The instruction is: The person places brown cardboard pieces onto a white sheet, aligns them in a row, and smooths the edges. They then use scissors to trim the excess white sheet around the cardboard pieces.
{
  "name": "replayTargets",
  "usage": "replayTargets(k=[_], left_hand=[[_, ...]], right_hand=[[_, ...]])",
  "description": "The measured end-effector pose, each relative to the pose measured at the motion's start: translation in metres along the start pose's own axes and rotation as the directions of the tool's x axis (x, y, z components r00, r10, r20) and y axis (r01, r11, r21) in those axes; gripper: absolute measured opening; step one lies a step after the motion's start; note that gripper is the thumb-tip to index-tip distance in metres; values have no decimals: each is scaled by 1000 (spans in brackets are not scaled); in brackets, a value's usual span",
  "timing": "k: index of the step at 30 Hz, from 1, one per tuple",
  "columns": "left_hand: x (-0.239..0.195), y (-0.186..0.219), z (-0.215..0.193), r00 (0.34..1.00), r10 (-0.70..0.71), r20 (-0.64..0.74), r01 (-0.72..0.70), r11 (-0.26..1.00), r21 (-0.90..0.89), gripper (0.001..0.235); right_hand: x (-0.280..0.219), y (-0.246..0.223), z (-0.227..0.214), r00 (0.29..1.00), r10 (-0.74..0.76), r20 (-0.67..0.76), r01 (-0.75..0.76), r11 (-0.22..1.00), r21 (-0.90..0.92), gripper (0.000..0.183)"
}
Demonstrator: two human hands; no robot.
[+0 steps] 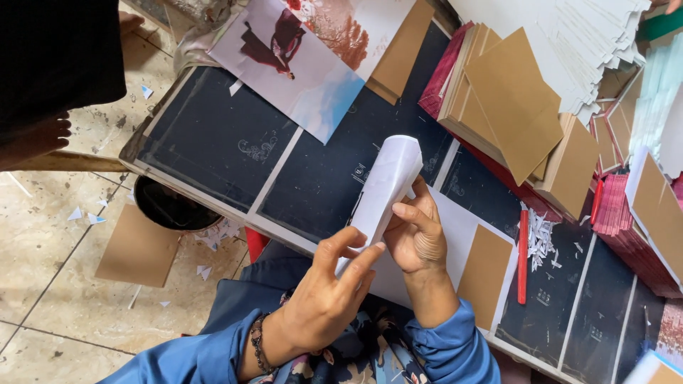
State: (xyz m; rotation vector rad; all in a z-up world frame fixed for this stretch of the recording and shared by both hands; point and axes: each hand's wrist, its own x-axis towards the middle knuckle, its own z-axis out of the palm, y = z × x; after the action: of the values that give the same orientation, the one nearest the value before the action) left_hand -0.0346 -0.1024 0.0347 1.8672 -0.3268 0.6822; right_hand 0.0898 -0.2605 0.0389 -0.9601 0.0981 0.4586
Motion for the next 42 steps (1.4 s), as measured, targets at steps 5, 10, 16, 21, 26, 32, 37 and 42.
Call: replayTargets(k=[5,10,16,21,26,32,37,42], left_hand=[[-3,-1,-1,987,-162,20,163,982,-91,68],[-7,-5,-4,979,-202,-21,198,973,-115,73],[-4,-11,-13,977,-208,-43,204,976,-69,66],[-7,-42,-34,938,-326,-114,338,934,114,49],[-14,-81,-66,754,-656,-35,647,750,-138,38],[7,-85,-78,740,-668,80,670,742,-1,38],[12,-94,-70,834,-548,66,520,820,239,44],[-13,-130,-64,827,-554,-92,414,490,768,45]], right_hand=[[-4,0,-2,1000,-28,-12,28,1000,4,59],[-4,-2,0,1000,-23,-17,23,1000,18,66],[3,9,6,998,-49,-29,51,998,46,59],[-14,12,-1,937,-349,-30,282,803,-524,44],[-69,-19,-73,851,-519,85,265,284,-921,25],[-153,-47,-192,744,-666,54,-79,-168,-983,23],[-187,-36,-238,736,-671,-89,-303,-208,-930,36],[-198,-46,-251,692,-722,-19,-188,-155,-970,41]])
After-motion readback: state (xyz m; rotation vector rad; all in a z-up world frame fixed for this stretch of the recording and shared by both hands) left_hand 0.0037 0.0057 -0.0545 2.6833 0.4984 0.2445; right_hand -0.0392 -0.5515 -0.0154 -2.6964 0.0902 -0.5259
